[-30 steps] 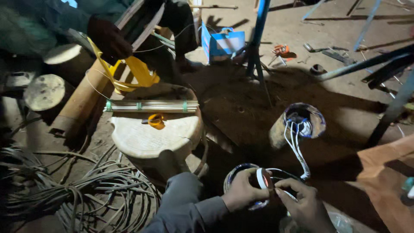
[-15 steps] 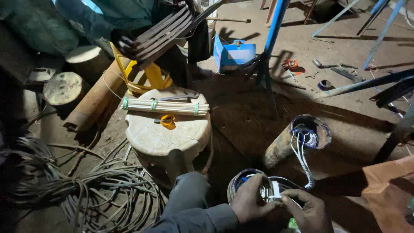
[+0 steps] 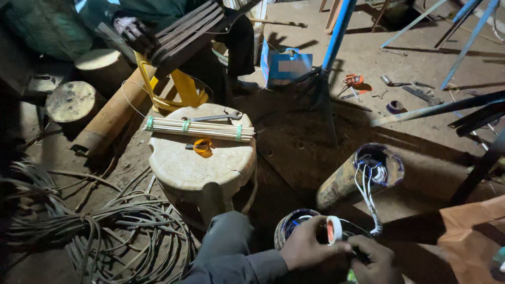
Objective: The person wraps white tape around a bundle of wires held in their hands. They repeatedly pull tape from the roll and wrap it around the wires, securing them together.
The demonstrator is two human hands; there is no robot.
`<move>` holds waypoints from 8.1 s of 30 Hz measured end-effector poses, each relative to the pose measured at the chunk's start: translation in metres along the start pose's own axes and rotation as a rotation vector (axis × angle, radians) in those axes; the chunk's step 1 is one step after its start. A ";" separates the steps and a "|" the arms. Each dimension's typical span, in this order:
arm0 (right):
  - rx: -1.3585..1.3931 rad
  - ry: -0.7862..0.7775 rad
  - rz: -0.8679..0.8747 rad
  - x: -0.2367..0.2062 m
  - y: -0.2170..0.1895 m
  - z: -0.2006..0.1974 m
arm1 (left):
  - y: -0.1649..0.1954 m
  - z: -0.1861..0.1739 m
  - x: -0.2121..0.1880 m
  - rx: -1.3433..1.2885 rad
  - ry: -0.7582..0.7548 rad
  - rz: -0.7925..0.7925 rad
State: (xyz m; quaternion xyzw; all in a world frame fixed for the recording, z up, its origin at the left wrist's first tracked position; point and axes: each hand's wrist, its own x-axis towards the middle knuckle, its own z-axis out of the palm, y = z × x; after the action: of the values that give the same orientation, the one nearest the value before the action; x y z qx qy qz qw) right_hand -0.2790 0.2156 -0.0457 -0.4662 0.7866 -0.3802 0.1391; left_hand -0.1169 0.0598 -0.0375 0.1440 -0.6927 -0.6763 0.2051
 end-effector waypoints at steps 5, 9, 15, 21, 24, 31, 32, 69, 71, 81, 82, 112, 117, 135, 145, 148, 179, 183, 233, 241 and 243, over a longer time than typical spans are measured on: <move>0.068 0.098 0.091 0.003 -0.022 0.005 | 0.010 -0.003 -0.002 -0.165 0.082 -0.053; 0.056 0.082 0.267 0.005 -0.040 -0.003 | 0.009 -0.006 -0.013 0.064 -0.021 0.368; 0.105 -0.007 0.377 -0.002 -0.056 -0.016 | -0.003 -0.003 -0.010 0.097 -0.032 0.325; 0.066 0.040 -0.009 -0.012 -0.059 -0.014 | -0.022 0.005 -0.014 0.300 0.053 0.146; 0.021 0.033 0.133 -0.012 -0.058 -0.011 | -0.026 0.005 -0.009 0.195 0.070 0.280; -0.122 0.095 -0.053 -0.003 -0.055 -0.003 | -0.016 0.002 0.011 -0.172 0.008 -0.123; -0.099 0.100 0.037 -0.002 -0.054 -0.002 | -0.013 0.001 0.009 -0.199 0.040 -0.104; -0.180 -0.043 0.203 -0.004 -0.043 -0.011 | -0.009 0.002 0.021 -0.091 0.011 -0.295; -0.114 -0.006 0.268 -0.003 -0.048 -0.010 | -0.004 0.001 0.021 -0.247 0.001 -0.295; -0.098 0.130 0.221 0.005 -0.067 -0.006 | 0.006 -0.003 -0.019 0.223 -0.036 0.418; -0.078 0.134 0.244 0.005 -0.068 -0.006 | 0.003 -0.002 -0.019 0.261 -0.054 0.474; -0.015 0.076 -0.128 -0.004 -0.082 -0.024 | -0.007 0.017 0.003 -0.264 0.023 -0.087; -0.101 0.133 -0.065 -0.007 -0.077 -0.021 | -0.002 0.011 0.009 -0.112 -0.014 -0.146; 0.013 0.097 -0.066 -0.023 -0.077 -0.032 | -0.018 0.034 -0.014 0.141 0.016 -0.023; 0.031 0.084 -0.103 -0.014 -0.075 -0.020 | -0.023 0.020 -0.002 0.149 0.133 0.122; 0.010 0.082 -0.119 -0.013 -0.069 -0.018 | -0.022 0.013 0.014 -0.102 -0.029 0.010; 0.204 -0.043 -0.055 -0.017 -0.063 -0.015 | -0.038 0.017 -0.019 0.412 0.171 0.004; 0.034 0.040 -0.141 -0.015 -0.065 -0.020 | -0.039 0.014 -0.006 0.109 0.020 0.056; 0.463 -0.054 0.133 -0.003 -0.042 -0.008 | -0.025 0.029 -0.031 0.212 0.193 0.389; 0.190 -0.065 -0.045 -0.011 -0.047 -0.008 | -0.047 0.043 -0.023 0.183 0.291 -0.073; 0.228 -0.058 -0.043 -0.012 -0.046 -0.008 | -0.053 0.039 -0.020 -0.027 0.299 0.018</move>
State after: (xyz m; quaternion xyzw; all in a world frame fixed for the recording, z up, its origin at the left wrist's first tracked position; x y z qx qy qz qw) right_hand -0.2485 0.2162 -0.0088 -0.4750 0.7235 -0.4566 0.2058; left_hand -0.1223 0.1011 -0.0921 0.2341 -0.6464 -0.6548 0.3142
